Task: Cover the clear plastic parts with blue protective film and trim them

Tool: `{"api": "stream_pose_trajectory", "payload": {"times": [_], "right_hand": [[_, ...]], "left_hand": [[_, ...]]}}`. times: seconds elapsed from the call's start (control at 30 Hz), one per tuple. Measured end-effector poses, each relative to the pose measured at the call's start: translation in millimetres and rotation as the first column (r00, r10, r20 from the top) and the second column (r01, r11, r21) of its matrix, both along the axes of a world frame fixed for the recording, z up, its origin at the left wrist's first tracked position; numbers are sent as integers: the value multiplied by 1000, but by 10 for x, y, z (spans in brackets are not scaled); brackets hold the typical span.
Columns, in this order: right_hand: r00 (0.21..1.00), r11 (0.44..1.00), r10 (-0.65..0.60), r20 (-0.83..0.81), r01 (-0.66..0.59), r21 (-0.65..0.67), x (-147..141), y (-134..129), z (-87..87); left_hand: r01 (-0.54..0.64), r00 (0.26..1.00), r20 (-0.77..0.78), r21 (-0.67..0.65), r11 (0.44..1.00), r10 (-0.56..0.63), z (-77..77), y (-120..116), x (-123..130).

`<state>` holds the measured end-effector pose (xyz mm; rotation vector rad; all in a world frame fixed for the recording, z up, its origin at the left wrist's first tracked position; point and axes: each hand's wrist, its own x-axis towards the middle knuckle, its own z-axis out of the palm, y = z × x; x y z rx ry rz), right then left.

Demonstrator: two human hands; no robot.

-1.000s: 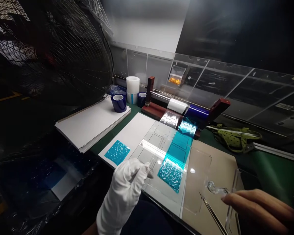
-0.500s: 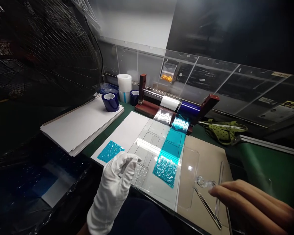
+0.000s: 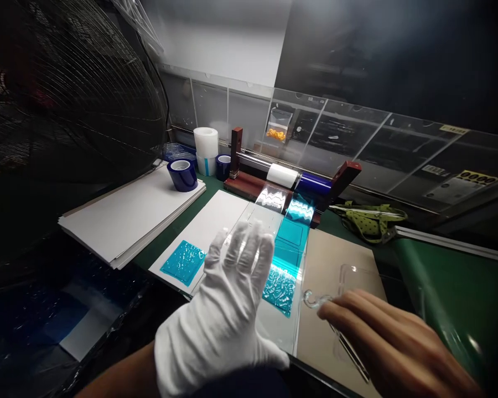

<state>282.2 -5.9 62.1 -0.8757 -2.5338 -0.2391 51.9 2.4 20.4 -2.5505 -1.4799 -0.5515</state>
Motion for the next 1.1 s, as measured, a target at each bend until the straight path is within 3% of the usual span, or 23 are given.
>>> {"api": "stream_pose_trajectory", "payload": {"times": [0.13,0.33,0.5,0.6,0.67,0.73,0.8,0.87,0.9,0.97,1.03,1.1], "right_hand": [[999,993,30,44,-25,-118,-104,57,16],[954,954,-243,175,268,-137,226,37,-89],[936,914,-243,255,309,-261,320,102,-264],[934,878,-267,239,338,-338,296,118,-359],[939,838,-271,211,338,-428,263,107,-471],[958,792,-242,152,286,-539,223,97,-630],[974,741,-213,79,213,-636,200,102,-788],[976,718,-217,24,176,-673,219,121,-874],[975,725,-223,17,177,-665,243,135,-875],[975,773,-215,49,201,-602,286,167,-794],[971,823,-196,137,239,-515,262,208,-641],[958,870,-180,222,261,-419,132,260,-481]], "left_hand": [[116,981,-138,-129,985,-134,49,100,-41],[143,988,-40,-67,987,-146,-87,211,-190],[164,986,38,-157,974,-160,-123,286,-312],[172,975,179,-226,959,-132,-124,304,-357],[231,927,360,-326,916,-106,-201,290,-333],[346,808,586,-392,852,-59,-346,267,-263],[458,653,757,-386,801,-10,-502,256,-193],[510,578,816,-369,777,8,-581,281,-184],[502,607,795,-383,776,0,-570,309,-210],[425,772,633,-455,783,-51,-444,388,-299],[305,935,321,-518,799,-150,-227,474,-361],[202,971,-18,-485,851,-240,-6,532,-321]]}}
